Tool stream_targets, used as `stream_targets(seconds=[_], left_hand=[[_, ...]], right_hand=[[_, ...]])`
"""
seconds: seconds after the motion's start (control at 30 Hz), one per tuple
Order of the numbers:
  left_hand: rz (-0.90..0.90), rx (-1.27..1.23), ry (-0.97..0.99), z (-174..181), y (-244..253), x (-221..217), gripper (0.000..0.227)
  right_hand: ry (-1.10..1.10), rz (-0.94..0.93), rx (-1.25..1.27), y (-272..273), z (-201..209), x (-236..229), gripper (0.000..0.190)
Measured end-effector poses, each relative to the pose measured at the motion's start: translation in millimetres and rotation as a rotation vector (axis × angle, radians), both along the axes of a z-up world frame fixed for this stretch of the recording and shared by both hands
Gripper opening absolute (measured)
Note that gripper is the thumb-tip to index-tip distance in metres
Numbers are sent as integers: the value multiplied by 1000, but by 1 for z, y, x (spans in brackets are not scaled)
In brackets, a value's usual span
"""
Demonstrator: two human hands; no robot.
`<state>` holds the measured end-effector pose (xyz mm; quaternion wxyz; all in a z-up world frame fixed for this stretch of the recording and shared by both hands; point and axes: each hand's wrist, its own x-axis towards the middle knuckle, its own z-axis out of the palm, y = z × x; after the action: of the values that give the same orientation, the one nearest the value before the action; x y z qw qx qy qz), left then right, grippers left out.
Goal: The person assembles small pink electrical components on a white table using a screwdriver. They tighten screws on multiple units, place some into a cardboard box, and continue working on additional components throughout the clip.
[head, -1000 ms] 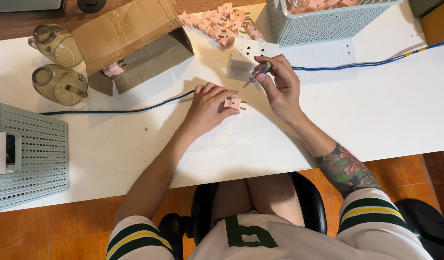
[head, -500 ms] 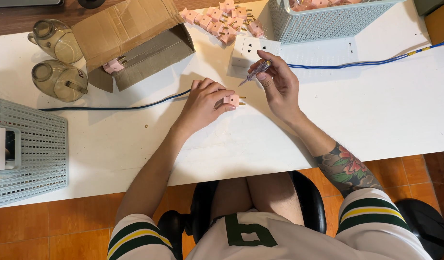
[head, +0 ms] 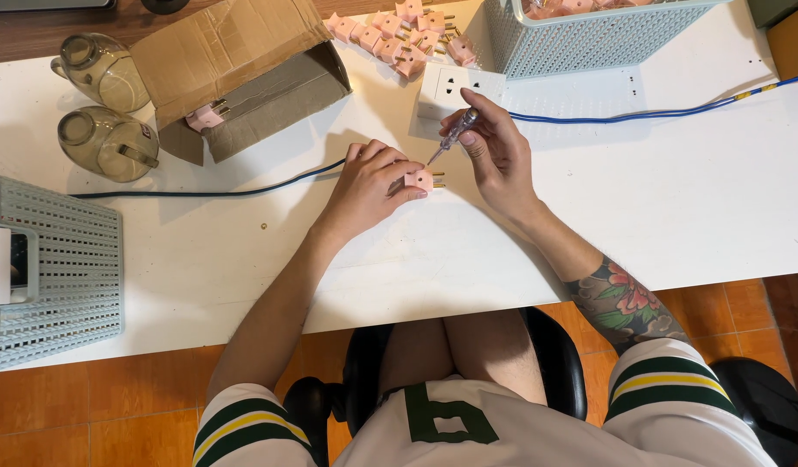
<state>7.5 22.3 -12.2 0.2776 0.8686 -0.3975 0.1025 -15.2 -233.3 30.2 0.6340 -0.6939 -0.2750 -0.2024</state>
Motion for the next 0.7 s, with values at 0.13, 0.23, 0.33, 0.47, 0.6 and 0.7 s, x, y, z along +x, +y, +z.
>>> stream_targets(seconds=[0.13,0.23,0.33,0.47,0.6,0.7], left_hand=[[6,-1,-7,-1,-1,0,40],[12,-1,-14,-2,-3,-1,39],[17,-13,-7,-3,-4,0,38],[16,0,3,-5,-4,0,39],[15,2,-2,-4,-3,0,38],[10,-7,-8,-3,-3,-1,39]], right_hand=[[1,-20,-12,1,3,0,43],[5,-35,-40,-1,1,0,43],[19,-32,-53,-3,-6,4,43],[47,-25,-70,-1,-6,4,42],[29,-15,-69,0,-4,3,40],[11,-7,-53,0,-11,3,37]])
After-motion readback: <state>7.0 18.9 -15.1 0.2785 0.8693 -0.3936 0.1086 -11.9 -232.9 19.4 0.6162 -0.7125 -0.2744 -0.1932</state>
